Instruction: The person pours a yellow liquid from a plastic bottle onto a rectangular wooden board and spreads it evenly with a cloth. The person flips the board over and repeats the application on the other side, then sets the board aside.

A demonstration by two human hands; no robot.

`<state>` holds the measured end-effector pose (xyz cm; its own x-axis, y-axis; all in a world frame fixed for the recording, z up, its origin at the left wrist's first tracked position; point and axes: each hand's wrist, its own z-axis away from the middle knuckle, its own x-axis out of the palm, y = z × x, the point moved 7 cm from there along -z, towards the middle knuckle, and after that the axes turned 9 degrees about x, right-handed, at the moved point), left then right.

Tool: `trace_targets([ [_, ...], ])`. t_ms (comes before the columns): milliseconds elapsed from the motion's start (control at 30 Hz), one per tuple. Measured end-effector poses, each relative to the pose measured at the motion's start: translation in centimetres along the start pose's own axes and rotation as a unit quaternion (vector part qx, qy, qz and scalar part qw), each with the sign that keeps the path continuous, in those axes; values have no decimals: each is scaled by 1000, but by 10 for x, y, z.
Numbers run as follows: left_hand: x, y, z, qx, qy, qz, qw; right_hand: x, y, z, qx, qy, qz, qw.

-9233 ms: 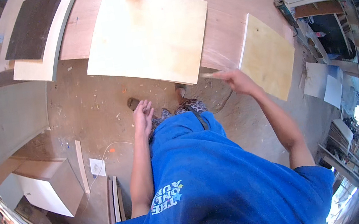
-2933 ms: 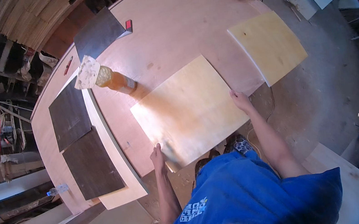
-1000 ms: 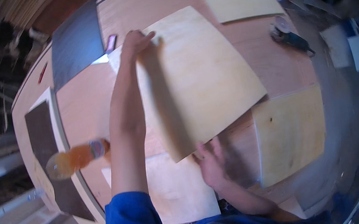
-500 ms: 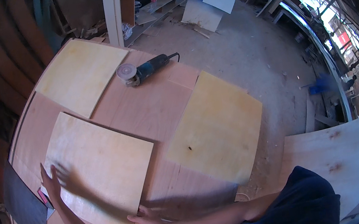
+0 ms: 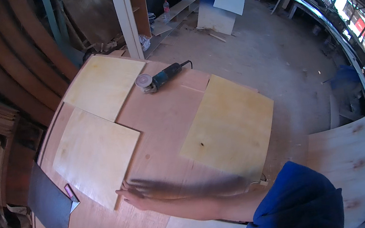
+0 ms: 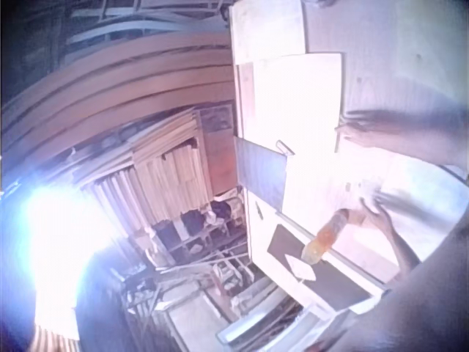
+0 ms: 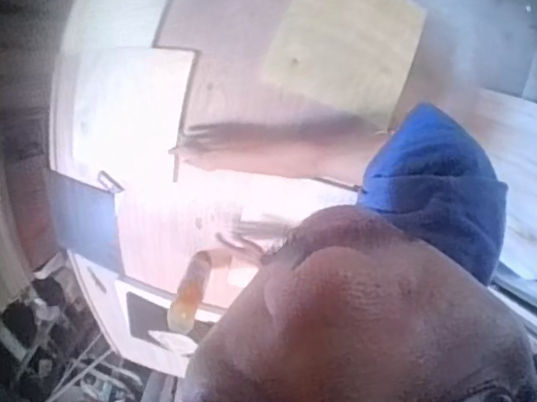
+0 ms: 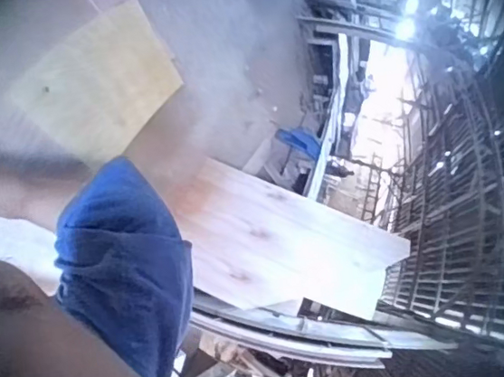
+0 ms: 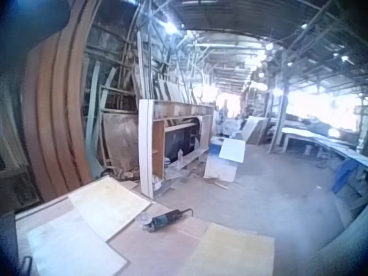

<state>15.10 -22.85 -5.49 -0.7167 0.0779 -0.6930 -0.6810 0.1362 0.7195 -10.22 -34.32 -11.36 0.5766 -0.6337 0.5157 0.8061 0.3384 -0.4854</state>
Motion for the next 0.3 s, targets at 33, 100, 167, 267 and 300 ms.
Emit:
trace_targets([
  [33, -1, -17, 35, -3, 6, 19, 1000, 2, -9, 2, -12, -21, -16, 1000],
  [100, -3, -34, 89, 10, -7, 12, 1000, -2, -27, 12, -30, -73, -46, 996],
  [167, -4, -44, 136, 39, -34, -39, 998, -17, -24, 30, -6, -112, 16, 994],
  [267, -24, -45, 197, 131, -35, -192, 972, -81, 39, 37, -174, -113, 356, 911],
  [300, -15, -59, 214, 115, -67, -228, 965, -108, 53, 69, -215, -99, 398, 886],
])
